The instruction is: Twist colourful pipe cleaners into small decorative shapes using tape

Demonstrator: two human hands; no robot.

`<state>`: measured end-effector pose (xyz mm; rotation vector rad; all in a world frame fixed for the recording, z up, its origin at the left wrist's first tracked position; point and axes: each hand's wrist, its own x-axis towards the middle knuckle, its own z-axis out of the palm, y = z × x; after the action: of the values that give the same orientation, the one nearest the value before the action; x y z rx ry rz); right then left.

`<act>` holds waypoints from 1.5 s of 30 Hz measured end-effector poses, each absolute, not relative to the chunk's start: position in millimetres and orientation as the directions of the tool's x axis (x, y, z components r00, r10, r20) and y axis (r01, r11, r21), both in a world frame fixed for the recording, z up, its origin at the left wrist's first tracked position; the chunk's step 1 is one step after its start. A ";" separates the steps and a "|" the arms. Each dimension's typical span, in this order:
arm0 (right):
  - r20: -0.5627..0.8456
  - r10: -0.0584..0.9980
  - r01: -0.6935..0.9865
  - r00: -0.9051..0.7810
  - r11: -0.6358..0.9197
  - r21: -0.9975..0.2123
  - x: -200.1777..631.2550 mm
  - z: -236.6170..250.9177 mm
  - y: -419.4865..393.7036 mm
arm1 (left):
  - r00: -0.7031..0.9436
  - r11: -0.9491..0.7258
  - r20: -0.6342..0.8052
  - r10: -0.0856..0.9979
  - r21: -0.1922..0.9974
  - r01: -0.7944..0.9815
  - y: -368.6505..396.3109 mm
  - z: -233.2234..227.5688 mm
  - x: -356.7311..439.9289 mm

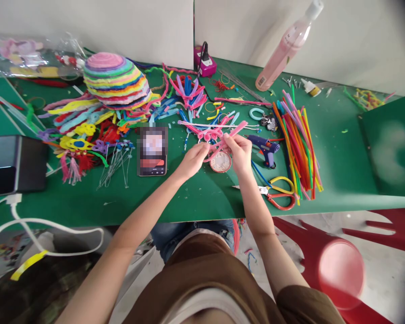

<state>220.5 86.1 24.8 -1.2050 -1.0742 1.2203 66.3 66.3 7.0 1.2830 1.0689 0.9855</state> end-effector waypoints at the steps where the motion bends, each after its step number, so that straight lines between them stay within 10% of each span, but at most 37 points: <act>1: -0.038 0.989 -0.113 0.140 -0.022 -0.993 220.8 23.4 86.7 | 0.185 0.046 -0.049 0.982 0.999 0.020 68.1 5.9 65.1; 10: -0.017 0.952 -0.228 0.306 0.055 -0.972 220.5 20.4 88.6 | 0.370 0.430 -0.270 0.889 0.771 -0.470 73.9 8.7 61.1; 19: 0.022 0.931 -0.169 0.364 0.089 -0.982 214.1 21.7 84.3 | 0.528 0.630 -0.404 0.747 0.683 -0.369 72.0 17.0 57.3; 29: -0.054 0.968 -0.285 0.244 0.018 -0.958 206.2 25.6 80.8 | 0.490 0.714 -0.523 0.697 0.451 -0.535 71.1 23.7 66.0; 45: -0.003 0.974 0.096 -0.228 0.019 -0.995 208.7 20.7 77.0 | 0.359 0.667 -0.575 0.735 0.516 -0.537 77.3 20.6 64.8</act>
<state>208.7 77.0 20.7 -1.1578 -1.4558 1.3233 64.8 77.3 20.6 0.2569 0.8750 0.8320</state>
